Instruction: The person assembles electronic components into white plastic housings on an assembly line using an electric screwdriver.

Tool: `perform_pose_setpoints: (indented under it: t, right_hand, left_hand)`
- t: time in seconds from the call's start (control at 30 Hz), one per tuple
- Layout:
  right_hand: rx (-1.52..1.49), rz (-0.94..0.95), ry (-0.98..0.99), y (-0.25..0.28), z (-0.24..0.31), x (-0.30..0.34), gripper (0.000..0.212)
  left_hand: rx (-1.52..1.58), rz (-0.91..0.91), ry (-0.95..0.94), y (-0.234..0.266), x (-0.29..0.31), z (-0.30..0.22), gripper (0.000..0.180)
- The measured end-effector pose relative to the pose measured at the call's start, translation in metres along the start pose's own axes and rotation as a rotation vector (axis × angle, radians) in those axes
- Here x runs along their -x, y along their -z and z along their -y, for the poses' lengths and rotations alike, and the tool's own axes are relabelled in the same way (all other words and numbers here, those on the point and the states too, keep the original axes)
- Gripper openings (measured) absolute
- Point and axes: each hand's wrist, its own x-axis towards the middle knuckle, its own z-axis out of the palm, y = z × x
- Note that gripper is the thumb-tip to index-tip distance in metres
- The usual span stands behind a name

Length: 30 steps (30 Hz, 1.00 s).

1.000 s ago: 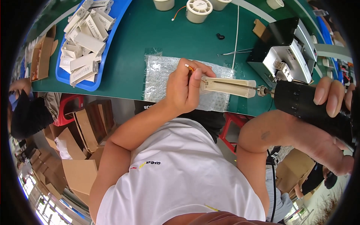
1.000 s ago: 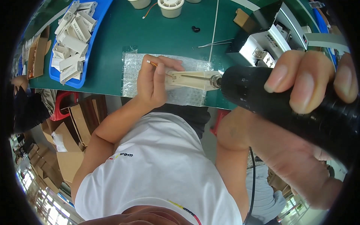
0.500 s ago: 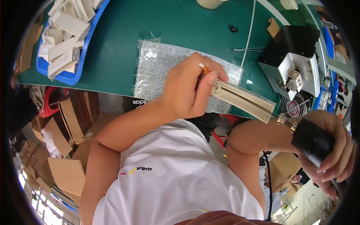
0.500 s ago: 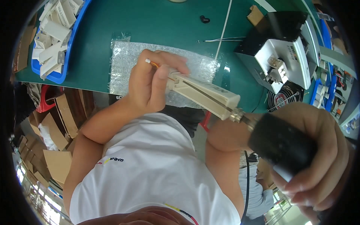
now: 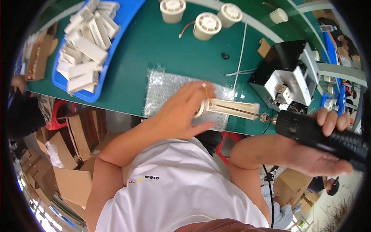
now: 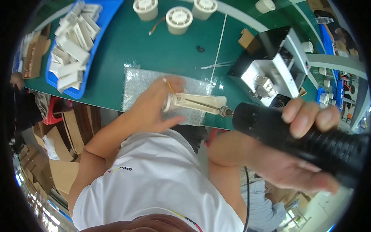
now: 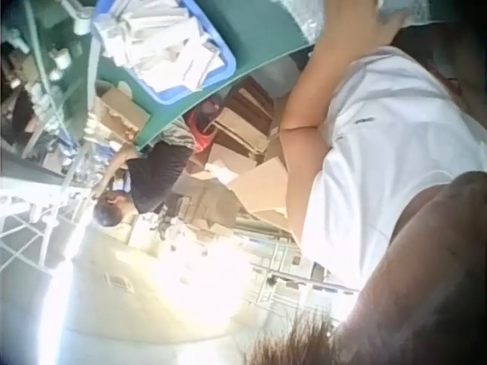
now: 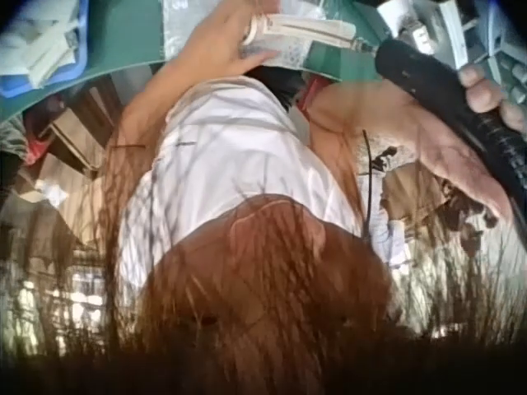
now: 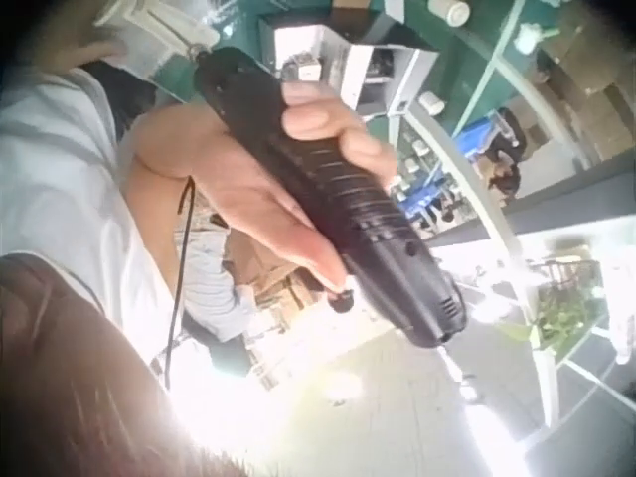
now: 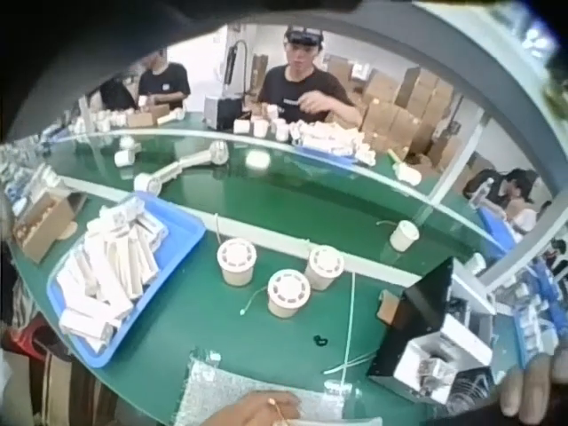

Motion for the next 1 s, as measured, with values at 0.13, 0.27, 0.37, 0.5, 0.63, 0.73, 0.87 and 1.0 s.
perform_pose_setpoints:
  t: [0.13, 0.27, 0.37, 0.5, 0.63, 0.73, 0.87, 1.0]
  right_hand:
    - [-0.835, 0.121, 0.219, 0.010, 0.043, -0.067, 0.042]
    - [-0.127, -0.128, 0.380, 0.027, 0.020, -0.071, 0.053]
    - [0.239, -0.175, 0.313, -0.013, -0.012, -0.059, 0.054]
    - [0.361, -0.193, 0.348, -0.012, -0.021, -0.054, 0.059]
    - [0.684, -0.447, 0.798, -0.006, -0.023, -0.052, 0.063]
    - [0.053, -0.334, 1.046, -0.064, -0.026, -0.036, 0.044]
    - [0.104, 0.454, -0.102, -0.155, -0.082, 0.021, 0.022]
    - [0.453, 1.019, -0.208, -0.237, -0.167, 0.059, 0.038]
  left_hand:
    - [-0.136, 0.308, 0.134, 0.056, -0.031, 0.001, 0.061]
    - [-0.158, -0.084, 0.399, 0.094, -0.145, 0.045, 0.075]
    - [-0.224, -0.226, 0.444, 0.101, -0.223, 0.101, 0.093]
    - [-0.699, -0.307, 0.386, 0.106, -0.198, 0.080, 0.089]
    - [-1.047, -0.046, 0.500, 0.110, -0.133, 0.078, 0.075]
    - [-0.900, -0.122, 0.383, 0.111, -0.126, 0.082, 0.056]
    - [-0.258, -0.619, 0.212, 0.144, -0.071, 0.043, 0.053]
    - [0.583, -0.939, 0.174, 0.154, 0.010, 0.002, 0.061]
